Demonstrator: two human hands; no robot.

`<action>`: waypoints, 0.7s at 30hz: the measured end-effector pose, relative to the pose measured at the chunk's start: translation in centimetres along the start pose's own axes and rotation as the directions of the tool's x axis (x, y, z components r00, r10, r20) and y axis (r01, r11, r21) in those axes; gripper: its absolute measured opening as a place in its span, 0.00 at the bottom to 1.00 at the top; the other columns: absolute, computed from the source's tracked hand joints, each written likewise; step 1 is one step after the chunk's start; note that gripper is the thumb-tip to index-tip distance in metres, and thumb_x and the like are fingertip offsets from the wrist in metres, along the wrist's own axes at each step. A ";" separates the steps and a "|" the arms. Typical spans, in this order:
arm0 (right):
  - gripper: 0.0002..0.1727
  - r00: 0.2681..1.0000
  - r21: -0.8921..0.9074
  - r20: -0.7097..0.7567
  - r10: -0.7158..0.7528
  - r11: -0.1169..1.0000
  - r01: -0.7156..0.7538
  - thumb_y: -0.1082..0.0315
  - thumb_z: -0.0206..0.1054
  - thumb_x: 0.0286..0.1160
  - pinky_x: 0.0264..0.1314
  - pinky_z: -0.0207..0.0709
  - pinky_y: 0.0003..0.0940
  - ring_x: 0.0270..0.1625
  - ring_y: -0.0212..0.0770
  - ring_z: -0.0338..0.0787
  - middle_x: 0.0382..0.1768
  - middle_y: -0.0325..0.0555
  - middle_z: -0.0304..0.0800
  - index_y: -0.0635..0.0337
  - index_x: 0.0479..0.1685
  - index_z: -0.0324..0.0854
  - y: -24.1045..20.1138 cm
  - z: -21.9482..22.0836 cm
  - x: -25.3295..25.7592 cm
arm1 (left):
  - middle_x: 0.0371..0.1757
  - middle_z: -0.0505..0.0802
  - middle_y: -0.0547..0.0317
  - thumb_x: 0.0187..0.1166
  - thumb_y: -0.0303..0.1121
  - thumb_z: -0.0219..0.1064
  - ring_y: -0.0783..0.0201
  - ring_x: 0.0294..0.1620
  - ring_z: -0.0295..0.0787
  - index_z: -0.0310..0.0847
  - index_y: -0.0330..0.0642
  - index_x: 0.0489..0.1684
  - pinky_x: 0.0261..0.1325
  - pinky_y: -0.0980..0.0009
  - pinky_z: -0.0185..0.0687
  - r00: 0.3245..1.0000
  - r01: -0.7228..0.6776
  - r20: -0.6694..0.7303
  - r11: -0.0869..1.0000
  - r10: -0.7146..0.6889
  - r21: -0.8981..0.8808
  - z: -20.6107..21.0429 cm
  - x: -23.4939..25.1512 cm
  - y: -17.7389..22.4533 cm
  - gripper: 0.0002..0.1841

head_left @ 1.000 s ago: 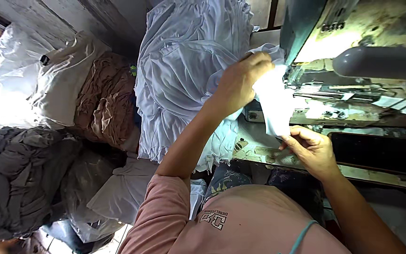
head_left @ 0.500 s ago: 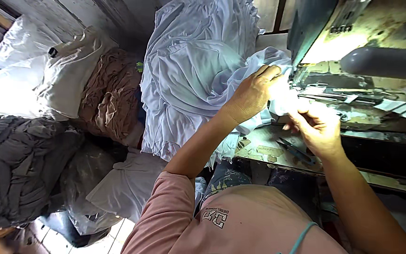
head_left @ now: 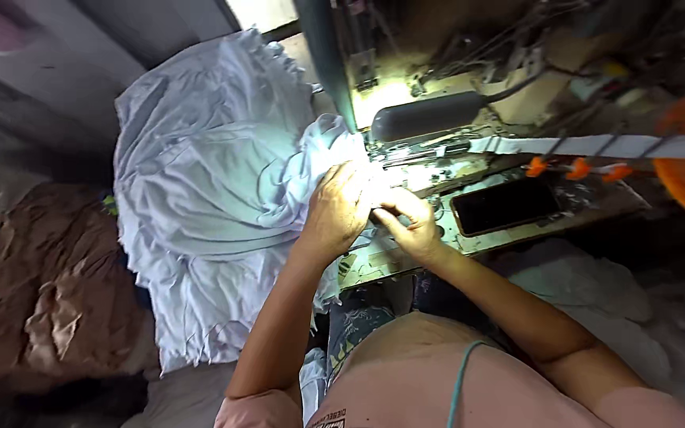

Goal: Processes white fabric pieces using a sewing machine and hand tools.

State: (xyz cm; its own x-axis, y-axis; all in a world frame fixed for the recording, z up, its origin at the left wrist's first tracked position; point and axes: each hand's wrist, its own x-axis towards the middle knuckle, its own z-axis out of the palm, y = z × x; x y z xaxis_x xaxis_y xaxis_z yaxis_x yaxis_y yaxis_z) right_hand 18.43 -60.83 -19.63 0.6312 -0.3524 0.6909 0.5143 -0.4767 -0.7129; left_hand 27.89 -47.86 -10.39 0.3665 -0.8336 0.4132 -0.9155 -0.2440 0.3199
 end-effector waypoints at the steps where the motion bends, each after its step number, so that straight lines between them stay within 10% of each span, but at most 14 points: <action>1: 0.08 1.000 -0.030 -0.003 -0.020 0.999 0.020 0.77 0.69 0.72 0.60 0.87 0.32 0.52 0.39 0.93 0.46 0.57 0.93 0.74 0.43 0.90 0.0 0.5 -0.6 | 0.66 0.90 0.44 0.87 0.33 0.53 0.49 0.73 0.82 0.88 0.34 0.58 0.77 0.53 0.73 1.000 0.029 -0.002 0.999 -0.029 0.017 0.5 0.3 -0.1 0.18; 8: 0.18 0.964 -0.240 0.227 -0.140 0.951 0.195 0.71 0.66 0.79 0.73 0.82 0.40 0.71 0.49 0.88 0.70 0.61 0.86 0.72 0.63 0.85 -0.3 0.2 -3.9 | 0.58 0.90 0.44 0.83 0.39 0.61 0.47 0.67 0.84 0.87 0.33 0.48 0.70 0.51 0.77 0.994 0.108 -0.020 0.991 -0.107 0.081 1.9 2.0 -2.6 0.17; 17: 0.15 0.915 -0.640 0.374 0.150 0.756 0.137 0.65 0.64 0.81 0.54 0.82 0.58 0.56 0.63 0.92 0.49 0.61 0.94 0.68 0.48 0.91 -0.8 -5.2 -6.4 | 0.58 0.90 0.36 0.79 0.25 0.61 0.41 0.68 0.84 0.84 0.27 0.50 0.73 0.50 0.76 0.968 0.251 -0.027 0.964 -0.249 0.089 1.1 4.0 -5.4 0.11; 21: 0.11 0.914 -0.716 0.370 0.169 0.678 0.165 0.71 0.67 0.78 0.46 0.82 0.59 0.49 0.67 0.91 0.44 0.66 0.91 0.72 0.47 0.90 -0.5 -4.7 -6.6 | 0.65 0.88 0.36 0.81 0.25 0.60 0.40 0.73 0.81 0.82 0.31 0.68 0.75 0.50 0.75 0.934 0.356 -0.065 0.931 -0.352 0.079 1.0 3.4 -4.4 0.18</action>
State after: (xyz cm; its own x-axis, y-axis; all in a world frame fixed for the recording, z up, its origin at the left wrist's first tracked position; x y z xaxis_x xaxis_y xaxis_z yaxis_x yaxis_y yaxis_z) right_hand 11.29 -62.05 -23.24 0.8782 -0.1042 0.4668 0.0369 -0.9583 -0.2833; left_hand 32.99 -50.14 -11.26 0.6751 -0.6603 0.3290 -0.7350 -0.5633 0.3775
